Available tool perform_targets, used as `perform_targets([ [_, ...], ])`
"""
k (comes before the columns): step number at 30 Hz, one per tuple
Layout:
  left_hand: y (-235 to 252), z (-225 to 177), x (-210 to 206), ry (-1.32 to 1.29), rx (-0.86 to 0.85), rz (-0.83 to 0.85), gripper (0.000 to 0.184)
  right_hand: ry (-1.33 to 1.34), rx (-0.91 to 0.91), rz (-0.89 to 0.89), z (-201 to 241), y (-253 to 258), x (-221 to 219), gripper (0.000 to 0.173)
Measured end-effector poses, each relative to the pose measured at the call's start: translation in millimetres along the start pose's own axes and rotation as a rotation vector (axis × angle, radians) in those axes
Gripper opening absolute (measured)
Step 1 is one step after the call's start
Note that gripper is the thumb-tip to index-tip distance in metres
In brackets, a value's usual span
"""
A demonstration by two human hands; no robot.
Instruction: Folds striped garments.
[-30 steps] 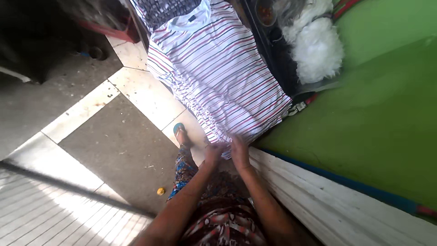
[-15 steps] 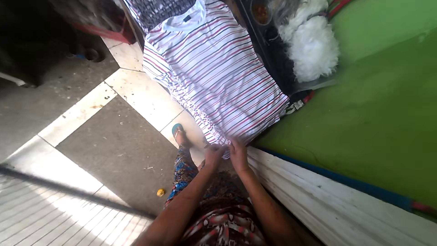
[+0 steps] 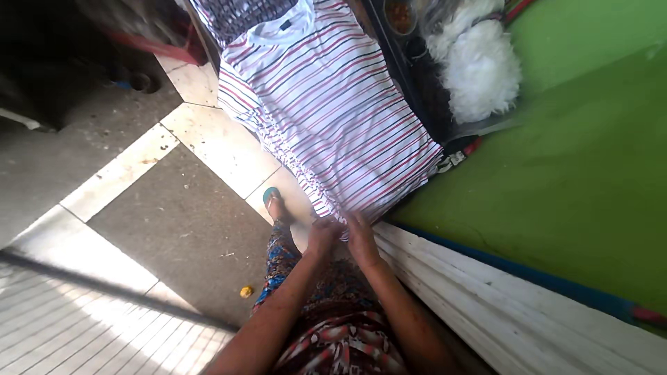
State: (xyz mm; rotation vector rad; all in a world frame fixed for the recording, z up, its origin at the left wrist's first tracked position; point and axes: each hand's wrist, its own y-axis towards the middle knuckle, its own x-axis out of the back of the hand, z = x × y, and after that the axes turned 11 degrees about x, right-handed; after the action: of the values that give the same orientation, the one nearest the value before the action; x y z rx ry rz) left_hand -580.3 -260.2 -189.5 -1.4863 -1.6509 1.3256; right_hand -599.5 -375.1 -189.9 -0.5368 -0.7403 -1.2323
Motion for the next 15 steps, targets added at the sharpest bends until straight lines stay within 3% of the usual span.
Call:
perform_targets([
  [5, -3, -12, 2, 0.06, -0.001, 0.019, 0.012, 0.075, -0.054, 0.16, -1, 5, 10, 0.039],
  [8, -9, -27, 2, 0.15, -0.057, 0.004, 0.018, 0.073, -0.073, 0.024, -1, 17, 16, 0.029],
  [13, 10, -28, 18, 0.172, -0.11, -0.066, 0.024, 0.015, -0.068, -0.244, 3, 42, 48, 0.029],
  [15, 21, -14, 18, 0.229, -0.077, -0.046, 0.024, 0.036, -0.111, -0.206, -2, 39, 42, 0.029],
])
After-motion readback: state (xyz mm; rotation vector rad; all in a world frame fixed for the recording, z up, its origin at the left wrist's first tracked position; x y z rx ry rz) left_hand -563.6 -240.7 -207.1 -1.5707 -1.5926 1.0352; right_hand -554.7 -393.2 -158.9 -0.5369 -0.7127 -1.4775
